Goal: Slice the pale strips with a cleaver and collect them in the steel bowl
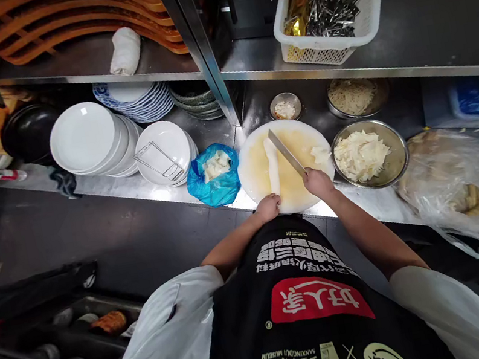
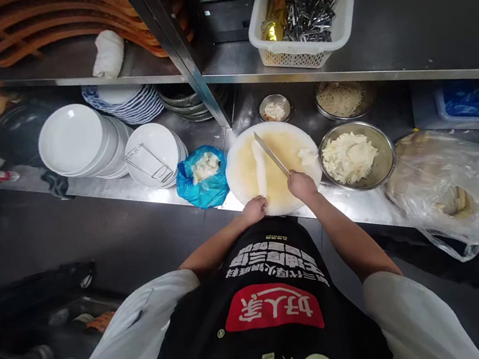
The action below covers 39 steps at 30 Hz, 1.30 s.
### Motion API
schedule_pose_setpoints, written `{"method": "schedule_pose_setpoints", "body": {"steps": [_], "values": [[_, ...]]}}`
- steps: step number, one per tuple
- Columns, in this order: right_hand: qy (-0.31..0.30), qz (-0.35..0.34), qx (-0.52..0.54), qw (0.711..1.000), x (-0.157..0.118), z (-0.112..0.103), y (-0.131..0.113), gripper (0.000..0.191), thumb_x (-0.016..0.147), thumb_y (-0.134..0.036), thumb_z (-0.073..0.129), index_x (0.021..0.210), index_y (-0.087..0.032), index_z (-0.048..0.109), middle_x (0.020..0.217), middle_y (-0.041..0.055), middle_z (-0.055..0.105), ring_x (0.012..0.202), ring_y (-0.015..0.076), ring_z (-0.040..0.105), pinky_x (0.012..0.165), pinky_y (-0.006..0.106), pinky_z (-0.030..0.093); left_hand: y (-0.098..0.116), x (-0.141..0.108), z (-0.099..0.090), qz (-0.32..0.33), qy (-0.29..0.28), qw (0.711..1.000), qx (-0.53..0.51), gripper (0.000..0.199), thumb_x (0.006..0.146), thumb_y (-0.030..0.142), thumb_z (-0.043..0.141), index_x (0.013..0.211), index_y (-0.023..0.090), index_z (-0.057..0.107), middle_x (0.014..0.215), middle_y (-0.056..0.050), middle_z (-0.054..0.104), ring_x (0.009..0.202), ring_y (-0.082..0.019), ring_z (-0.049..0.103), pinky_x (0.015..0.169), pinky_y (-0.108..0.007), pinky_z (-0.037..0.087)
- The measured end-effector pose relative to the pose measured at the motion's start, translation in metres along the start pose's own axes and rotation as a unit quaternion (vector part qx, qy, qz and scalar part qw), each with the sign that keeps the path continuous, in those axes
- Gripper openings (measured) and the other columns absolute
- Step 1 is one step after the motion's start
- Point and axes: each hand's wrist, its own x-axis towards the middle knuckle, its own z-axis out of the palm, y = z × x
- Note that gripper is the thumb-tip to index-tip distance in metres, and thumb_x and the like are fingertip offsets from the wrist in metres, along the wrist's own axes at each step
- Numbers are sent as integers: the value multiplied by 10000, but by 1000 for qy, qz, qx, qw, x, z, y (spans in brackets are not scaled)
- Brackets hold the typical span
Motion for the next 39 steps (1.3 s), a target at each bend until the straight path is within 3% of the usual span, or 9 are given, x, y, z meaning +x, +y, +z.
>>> {"method": "schedule_pose_setpoints", "body": {"steps": [3, 7, 12, 17, 20, 24, 28, 32, 39], "values": [[-41, 16, -16, 999, -3, 0, 7, 326, 1004, -255, 389, 1142, -133, 657, 1054, 173, 715, 989, 267, 670, 817, 307, 440, -4, 0, 4, 8, 8, 1000, -1, 230, 759, 44, 546, 923, 161, 657, 1003, -76, 651, 970, -203, 609, 901, -286, 481], [2, -5, -15, 1000, -11, 2, 10, 375, 1030, -295, 342, 1216, -147, 632, 1067, 163, 717, 992, 262, 670, 832, 306, 439, -10, -1, 9, 24, 20, 1000, 4, 212, 756, 57, 545, 903, 166, 651, 976, -72, 646, 969, -205, 606, 892, -288, 480], [-45, 0, -21, 999, -18, 4, 11, 340, 1002, -263, 378, 1136, -136, 663, 1045, 168, 723, 953, 262, 676, 777, 295, 437, -14, -2, 11, 49, 28, 998, 8, 195, 763, 66, 535, 889, 170, 642, 950, -62, 643, 946, -199, 603, 864, -283, 481], [-14, -17, -17, 1000, -28, 10, 15, 375, 1026, -277, 339, 1187, -124, 641, 1050, 164, 724, 958, 250, 673, 787, 287, 427, -17, -4, 12, 67, 35, 997, 8, 173, 766, 64, 539, 862, 171, 635, 938, -56, 641, 929, -192, 601, 851, -280, 484], [-47, -17, -22, 999, -38, 16, 17, 363, 1019, -270, 349, 1148, -125, 656, 1033, 166, 726, 936, 255, 677, 770, 291, 429, -18, -8, 13, 82, 34, 996, 15, 146, 778, 69, 551, 837, 174, 635, 954, -60, 643, 949, -195, 601, 870, -287, 490], [-18, -17, -19, 1000, -52, 25, 19, 392, 1039, -308, 329, 1249, -140, 615, 1026, 143, 731, 937, 244, 680, 788, 289, 433, -19, -12, 13, 87, 33, 995, 27, 132, 806, 81, 559, 851, 173, 643, 978, -66, 650, 983, -199, 598, 917, -301, 492], [-66, -7, -22, 998, -61, 31, 19, 366, 1026, -294, 352, 1186, -139, 642, 1027, 145, 730, 928, 241, 682, 761, 283, 433, -19, -14, 13, 89, 24, 995, 40, 129, 831, 92, 554, 861, 173, 650, 993, -71, 654, 1005, -201, 595, 940, -310, 493], [-37, -18, -17, 999, -68, 34, 19, 393, 1040, -317, 325, 1244, -149, 615, 1029, 141, 729, 936, 247, 679, 770, 293, 433, -20, -12, 15, 96, 27, 994, 49, 132, 847, 100, 549, 874, 172, 656, 1003, -73, 653, 1003, -198, 596, 942, -308, 497], [-60, -25, -31, 997, -85, 41, 28, 386, 1042, -325, 332, 1232, -156, 623, 1023, 137, 729, 942, 249, 679, 780, 294, 429, -24, -12, 19, 115, 31, 992, 50, 141, 867, 110, 541, 919, 169, 658, 1030, -77, 642, 1033, -193, 589, 967, -304, 493]]}}
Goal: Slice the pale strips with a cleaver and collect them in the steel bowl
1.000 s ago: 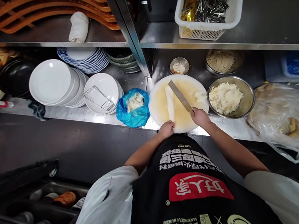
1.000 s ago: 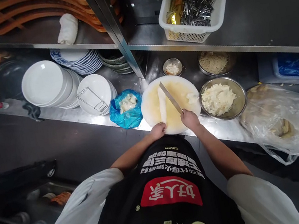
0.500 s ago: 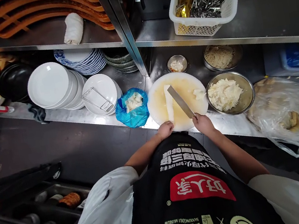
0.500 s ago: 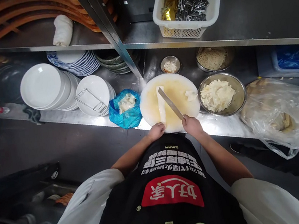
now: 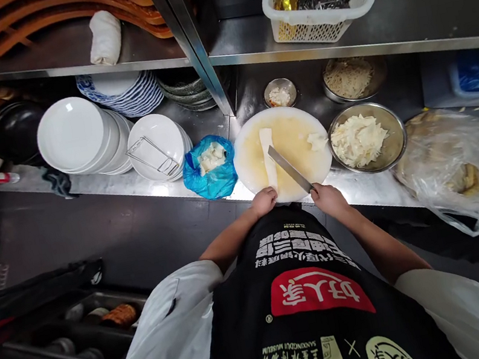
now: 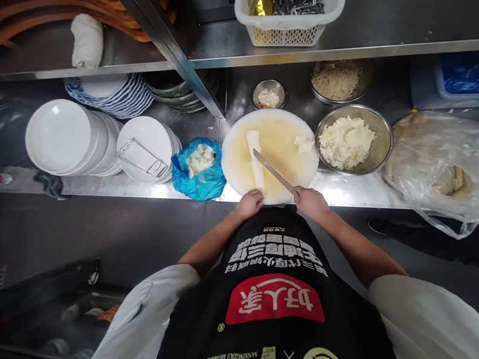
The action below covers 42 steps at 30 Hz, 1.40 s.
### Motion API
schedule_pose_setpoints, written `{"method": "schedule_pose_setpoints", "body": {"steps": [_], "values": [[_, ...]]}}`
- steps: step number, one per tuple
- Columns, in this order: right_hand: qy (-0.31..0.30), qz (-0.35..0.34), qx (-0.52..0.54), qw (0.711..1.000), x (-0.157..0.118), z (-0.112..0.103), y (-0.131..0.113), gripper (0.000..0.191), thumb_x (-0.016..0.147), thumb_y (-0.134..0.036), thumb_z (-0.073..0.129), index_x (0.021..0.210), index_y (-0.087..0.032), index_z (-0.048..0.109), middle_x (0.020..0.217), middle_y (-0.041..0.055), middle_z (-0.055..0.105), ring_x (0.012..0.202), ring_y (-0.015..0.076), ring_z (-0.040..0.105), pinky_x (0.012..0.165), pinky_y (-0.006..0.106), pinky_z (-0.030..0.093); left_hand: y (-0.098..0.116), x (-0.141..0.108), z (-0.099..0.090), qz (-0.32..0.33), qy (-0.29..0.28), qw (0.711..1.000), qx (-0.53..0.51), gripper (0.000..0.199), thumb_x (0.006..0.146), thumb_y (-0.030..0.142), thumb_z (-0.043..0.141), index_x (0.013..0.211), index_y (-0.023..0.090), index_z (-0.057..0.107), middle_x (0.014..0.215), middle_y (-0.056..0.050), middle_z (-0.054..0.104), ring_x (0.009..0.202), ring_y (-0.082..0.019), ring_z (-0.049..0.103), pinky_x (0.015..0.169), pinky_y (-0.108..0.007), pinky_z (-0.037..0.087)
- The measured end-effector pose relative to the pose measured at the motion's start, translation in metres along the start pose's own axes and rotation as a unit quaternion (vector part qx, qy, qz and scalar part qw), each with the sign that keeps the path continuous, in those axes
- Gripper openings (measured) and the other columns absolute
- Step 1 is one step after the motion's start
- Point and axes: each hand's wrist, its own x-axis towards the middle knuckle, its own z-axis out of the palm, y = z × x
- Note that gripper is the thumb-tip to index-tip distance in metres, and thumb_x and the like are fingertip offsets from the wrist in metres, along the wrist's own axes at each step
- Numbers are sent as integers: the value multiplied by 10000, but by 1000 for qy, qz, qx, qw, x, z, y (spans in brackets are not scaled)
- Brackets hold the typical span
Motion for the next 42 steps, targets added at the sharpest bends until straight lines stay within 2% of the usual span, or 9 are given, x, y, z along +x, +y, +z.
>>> {"method": "schedule_pose_setpoints", "body": {"steps": [5, 9, 14, 16, 25, 28, 31, 38, 42], "values": [[-41, 4, -13, 999, -17, 7, 3, 377, 1036, -311, 343, 1205, -147, 636, 1022, 141, 731, 941, 254, 681, 784, 296, 426, -1, -4, 4, -8, 3, 1000, 3, 168, 887, 116, 527, 961, 165, 670, 1073, -86, 639, 1051, -194, 580, 982, -317, 491], [-21, -9, -1, 1000, -30, 11, 6, 407, 1054, -338, 309, 1276, -161, 601, 1018, 124, 734, 938, 250, 686, 792, 298, 425, -4, -8, 12, 2, 19, 1000, -4, 195, 912, 139, 519, 1014, 162, 684, 1131, -95, 638, 1094, -198, 574, 1007, -332, 488], [-62, -4, -13, 998, -43, 15, 9, 376, 1049, -331, 334, 1171, -157, 644, 1010, 127, 736, 933, 247, 688, 794, 295, 422, -7, -14, 20, 3, 39, 999, -5, 241, 956, 181, 491, 1085, 153, 691, 1198, -111, 628, 1138, -202, 569, 1039, -345, 476], [-48, -14, -9, 999, -47, 17, 11, 381, 1055, -338, 326, 1199, -163, 633, 1036, 121, 735, 952, 238, 684, 809, 288, 419, -7, -16, 20, 6, 34, 999, -5, 245, 962, 189, 483, 1085, 160, 693, 1183, -104, 628, 1136, -200, 566, 1040, -340, 471], [-65, -26, -23, 997, -62, 31, 19, 391, 1061, -348, 317, 1199, -170, 637, 1062, 121, 732, 976, 247, 686, 836, 297, 426, -5, -22, 22, -13, 23, 999, 26, 273, 990, 235, 435, 1064, 188, 693, 1141, -86, 595, 1084, -190, 552, 987, -302, 472], [-85, -36, -32, 995, -67, 36, 21, 370, 1056, -331, 330, 1157, -169, 648, 1048, 123, 736, 968, 255, 691, 829, 306, 430, -4, -25, 25, -9, 23, 999, 32, 277, 986, 208, 435, 1094, 185, 690, 1151, -88, 598, 1093, -190, 553, 992, -299, 474], [-70, -50, -23, 996, -73, 39, 24, 379, 1063, -339, 308, 1176, -183, 634, 1065, 116, 735, 983, 253, 688, 833, 305, 429, -4, -28, 27, -1, 28, 999, 21, 273, 949, 154, 474, 1113, 187, 689, 1176, -92, 600, 1127, -196, 552, 1016, -310, 475], [-96, -62, -16, 993, -87, 46, 33, 344, 1060, -339, 332, 1133, -201, 639, 1076, 103, 733, 979, 238, 684, 817, 291, 422, 3, -31, 25, -23, 35, 999, -6, 270, 938, 141, 507, 1122, 191, 698, 1205, -103, 609, 1164, -214, 560, 1028, -343, 494], [-137, -48, -25, 989, -95, 44, 36, 328, 1046, -335, 363, 1106, -202, 656, 1024, 103, 735, 955, 243, 684, 797, 295, 428, 7, -32, 23, -32, 37, 999, -4, 262, 955, 149, 489, 1106, 189, 700, 1195, -100, 619, 1160, -209, 568, 1044, -352, 487]]}}
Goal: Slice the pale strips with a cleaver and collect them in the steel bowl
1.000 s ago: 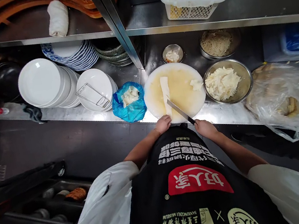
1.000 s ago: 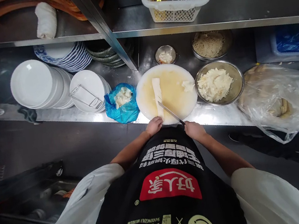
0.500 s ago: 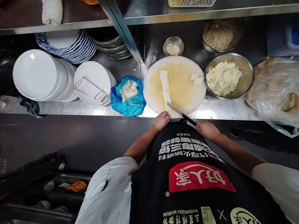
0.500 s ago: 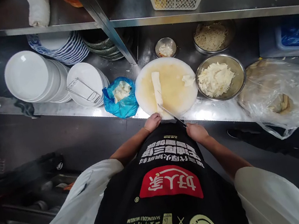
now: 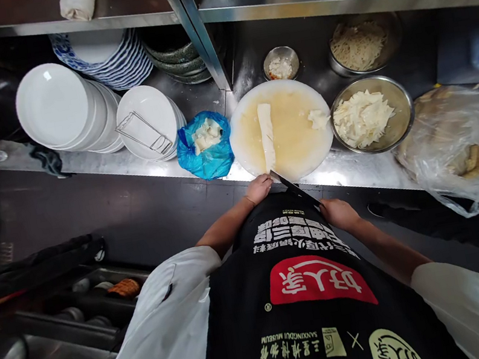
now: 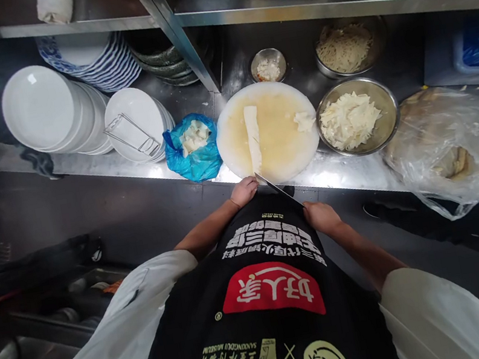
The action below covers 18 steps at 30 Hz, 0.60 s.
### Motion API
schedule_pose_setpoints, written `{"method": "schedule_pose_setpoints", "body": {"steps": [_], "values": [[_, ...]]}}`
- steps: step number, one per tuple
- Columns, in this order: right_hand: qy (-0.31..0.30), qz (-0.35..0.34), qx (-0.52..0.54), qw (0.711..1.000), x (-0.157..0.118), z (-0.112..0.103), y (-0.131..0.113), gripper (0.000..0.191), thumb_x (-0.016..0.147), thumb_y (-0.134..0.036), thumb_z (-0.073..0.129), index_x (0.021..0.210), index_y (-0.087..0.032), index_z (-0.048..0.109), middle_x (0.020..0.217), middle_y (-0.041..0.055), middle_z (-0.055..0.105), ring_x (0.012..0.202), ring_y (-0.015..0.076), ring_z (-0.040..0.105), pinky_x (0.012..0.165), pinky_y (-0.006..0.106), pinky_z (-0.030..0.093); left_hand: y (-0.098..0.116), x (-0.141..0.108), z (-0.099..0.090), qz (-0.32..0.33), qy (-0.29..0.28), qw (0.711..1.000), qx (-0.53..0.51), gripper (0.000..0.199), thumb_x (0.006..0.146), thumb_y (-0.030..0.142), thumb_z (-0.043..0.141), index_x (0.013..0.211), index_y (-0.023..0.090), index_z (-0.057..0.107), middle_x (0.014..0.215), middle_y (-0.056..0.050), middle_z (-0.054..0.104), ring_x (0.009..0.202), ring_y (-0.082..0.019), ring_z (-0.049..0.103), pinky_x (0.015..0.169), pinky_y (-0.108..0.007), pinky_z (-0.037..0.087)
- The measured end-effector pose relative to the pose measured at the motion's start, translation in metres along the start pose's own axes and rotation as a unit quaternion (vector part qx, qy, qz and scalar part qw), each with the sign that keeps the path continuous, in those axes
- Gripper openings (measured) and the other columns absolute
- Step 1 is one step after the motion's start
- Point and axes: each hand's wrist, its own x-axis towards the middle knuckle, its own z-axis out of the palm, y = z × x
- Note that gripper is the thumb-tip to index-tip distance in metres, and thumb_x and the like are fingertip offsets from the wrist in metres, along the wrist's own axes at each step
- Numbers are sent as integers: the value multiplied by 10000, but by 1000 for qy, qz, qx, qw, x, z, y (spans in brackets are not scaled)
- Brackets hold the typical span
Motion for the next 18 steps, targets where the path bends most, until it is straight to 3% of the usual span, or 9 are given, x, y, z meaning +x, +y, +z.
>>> {"method": "schedule_pose_setpoints", "body": {"steps": [2, 6, 11, 16, 18], "values": [[13, 2, -2, 1000, -1, -3, -2, 340, 1043, -353, 363, 1119, -201, 659, 1035, 106, 736, 971, 249, 681, 820, 303, 430, 1, -1, 0, 0, 0, 1000, 8, 261, 962, 153, 480, 1105, 179, 697, 1208, -104, 619, 1169, -207, 567, 1052, -353, 481], [95, -4, 7, 995, 9, -13, -12, 430, 1061, -386, 295, 1266, -179, 611, 1074, 124, 733, 998, 259, 679, 852, 315, 432, 3, -2, 1, -8, 5, 1000, 18, 260, 963, 159, 488, 1128, 171, 689, 1230, -114, 618, 1188, -216, 562, 1058, -365, 482], [42, 6, -23, 999, 27, -23, -20, 374, 1039, -329, 350, 1197, -159, 644, 1060, 136, 733, 990, 260, 678, 842, 307, 436, 4, 0, 1, -11, 3, 1000, 5, 252, 949, 152, 507, 1115, 177, 695, 1204, -112, 619, 1171, -216, 566, 1046, -362, 493], [124, -21, -2, 992, 36, -34, -23, 430, 1058, -372, 303, 1328, -188, 583, 1082, 111, 738, 986, 249, 678, 841, 300, 432, 1, 2, 3, -18, 29, 999, -1, 256, 955, 162, 497, 1126, 183, 687, 1190, -103, 616, 1148, -205, 571, 1026, -348, 498], [114, -14, -3, 993, 43, -39, -24, 429, 1056, -346, 302, 1319, -165, 589, 1072, 125, 738, 973, 253, 681, 821, 300, 432, 0, 2, 4, -26, 38, 999, -5, 255, 959, 175, 496, 1132, 179, 684, 1198, -103, 617, 1146, -205, 572, 1024, -341, 496]]}}
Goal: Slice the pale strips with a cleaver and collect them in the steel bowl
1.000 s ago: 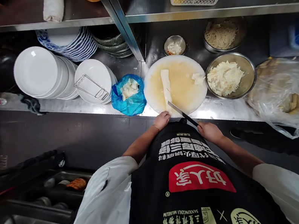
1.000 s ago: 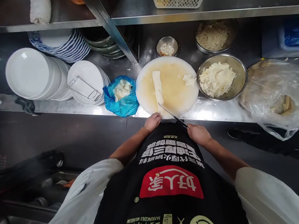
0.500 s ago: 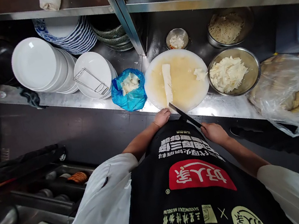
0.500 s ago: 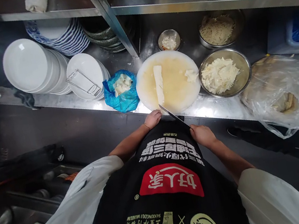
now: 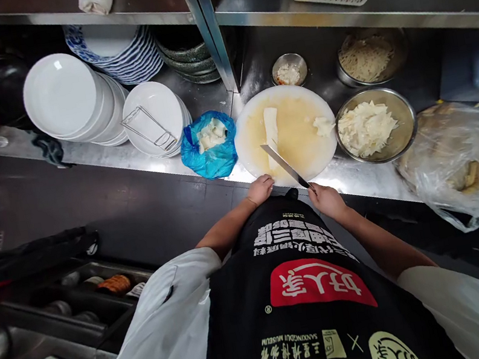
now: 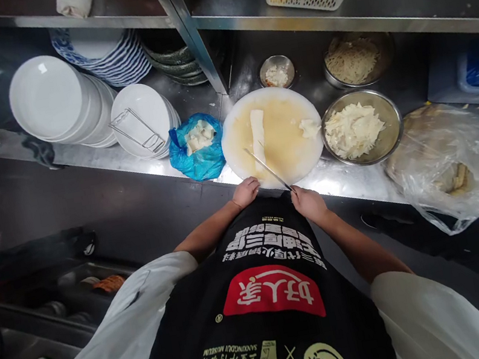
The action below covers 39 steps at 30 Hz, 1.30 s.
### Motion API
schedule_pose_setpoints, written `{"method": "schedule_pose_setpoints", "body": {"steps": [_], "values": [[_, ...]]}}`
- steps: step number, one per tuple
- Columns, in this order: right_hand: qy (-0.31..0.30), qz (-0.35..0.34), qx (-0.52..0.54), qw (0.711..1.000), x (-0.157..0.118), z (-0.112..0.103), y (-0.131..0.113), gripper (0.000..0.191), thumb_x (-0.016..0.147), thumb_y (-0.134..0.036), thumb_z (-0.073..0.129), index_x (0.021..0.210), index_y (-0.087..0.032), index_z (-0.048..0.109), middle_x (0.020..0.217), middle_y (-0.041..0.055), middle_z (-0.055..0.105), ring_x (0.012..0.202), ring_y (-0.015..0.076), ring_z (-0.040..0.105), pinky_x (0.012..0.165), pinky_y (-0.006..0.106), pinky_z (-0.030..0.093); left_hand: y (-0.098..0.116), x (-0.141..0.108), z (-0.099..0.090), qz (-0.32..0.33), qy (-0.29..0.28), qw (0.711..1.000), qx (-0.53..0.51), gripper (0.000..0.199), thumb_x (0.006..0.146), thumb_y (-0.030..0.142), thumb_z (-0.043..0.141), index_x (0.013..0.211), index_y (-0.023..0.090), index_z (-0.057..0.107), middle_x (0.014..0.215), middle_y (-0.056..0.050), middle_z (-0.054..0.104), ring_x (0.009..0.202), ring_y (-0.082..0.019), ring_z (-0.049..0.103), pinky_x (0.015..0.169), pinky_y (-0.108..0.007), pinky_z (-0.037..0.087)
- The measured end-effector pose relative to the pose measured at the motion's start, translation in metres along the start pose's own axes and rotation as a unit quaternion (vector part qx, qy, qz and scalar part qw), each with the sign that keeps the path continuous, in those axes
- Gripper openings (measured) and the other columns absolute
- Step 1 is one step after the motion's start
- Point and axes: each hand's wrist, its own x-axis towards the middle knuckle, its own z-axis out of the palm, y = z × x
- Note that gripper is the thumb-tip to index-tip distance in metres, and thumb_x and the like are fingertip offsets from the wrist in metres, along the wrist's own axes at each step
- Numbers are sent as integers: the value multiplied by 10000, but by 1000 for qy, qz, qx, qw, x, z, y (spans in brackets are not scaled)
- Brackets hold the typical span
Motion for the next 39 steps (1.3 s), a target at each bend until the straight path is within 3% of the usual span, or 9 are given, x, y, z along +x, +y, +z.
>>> {"method": "schedule_pose_setpoints", "body": {"steps": [4, 8, 12, 17, 21, 26, 30, 34, 39], "values": [[-34, 15, -32, 999, 15, -10, 2, 380, 1035, -349, 363, 1155, -156, 668, 1008, 142, 738, 930, 267, 681, 787, 304, 429, 0, 4, -2, -18, 21, 999, -25, 242, 951, 177, 508, 1118, 175, 682, 1202, -100, 620, 1136, -199, 578, 1020, -327, 494], [26, 13, -13, 999, 26, -19, 0, 433, 1056, -355, 310, 1328, -162, 585, 1054, 125, 737, 963, 256, 676, 812, 298, 429, 2, 12, -8, -58, 56, 995, -61, 225, 950, 161, 494, 1075, 179, 681, 1144, -87, 633, 1107, -190, 594, 998, -320, 500], [-35, 25, -26, 999, 41, -29, -1, 364, 1029, -315, 377, 1176, -142, 661, 1029, 150, 732, 940, 259, 679, 782, 297, 429, 2, 20, -13, -88, 75, 989, -94, 207, 927, 137, 506, 1040, 174, 675, 1125, -82, 643, 1085, -186, 607, 988, -315, 505], [40, 14, -17, 999, 59, -45, -1, 419, 1051, -341, 324, 1294, -150, 607, 1051, 140, 730, 957, 253, 673, 799, 294, 427, -1, 25, -14, -112, 81, 983, -118, 206, 913, 152, 519, 1056, 172, 666, 1093, -75, 650, 1024, -180, 625, 944, -301, 519], [-21, 40, -27, 999, 74, -62, -2, 357, 1019, -279, 378, 1168, -126, 665, 1019, 154, 731, 928, 248, 676, 772, 281, 424, -3, 29, -15, -133, 81, 979, -134, 214, 894, 152, 533, 1062, 178, 662, 1095, -68, 661, 1012, -182, 633, 936, -301, 522], [65, 18, -19, 998, 95, -78, -2, 400, 1041, -318, 337, 1252, -138, 625, 1020, 148, 730, 934, 257, 668, 783, 287, 416, -4, 34, -17, -156, 77, 973, -154, 233, 885, 154, 536, 1076, 186, 666, 1114, -65, 672, 1050, -197, 636, 967, -319, 518], [10, 31, -17, 999, 117, -83, 0, 346, 1005, -275, 393, 1127, -122, 678, 1013, 172, 728, 918, 265, 664, 761, 290, 413, -4, 36, -19, -164, 65, 970, -165, 246, 887, 161, 538, 1092, 187, 670, 1140, -68, 672, 1070, -202, 636, 990, -327, 512], [67, 19, -17, 997, 131, -90, 8, 353, 1007, -295, 391, 1133, -129, 676, 1008, 164, 725, 924, 259, 657, 763, 286, 409, -4, 37, -20, -171, 70, 967, -178, 257, 886, 159, 537, 1107, 179, 666, 1141, -72, 673, 1056, -202, 638, 986, -330, 513], [42, 10, -18, 999, 146, -100, 13, 305, 975, -261, 426, 1026, -125, 695, 965, 165, 725, 884, 253, 652, 747, 283, 403, -6, 39, -19, -169, 85, 961, -203, 243, 873, 145, 547, 1082, 172, 667, 1112, -70, 676, 1005, -189, 642, 955, -322, 520]]}}
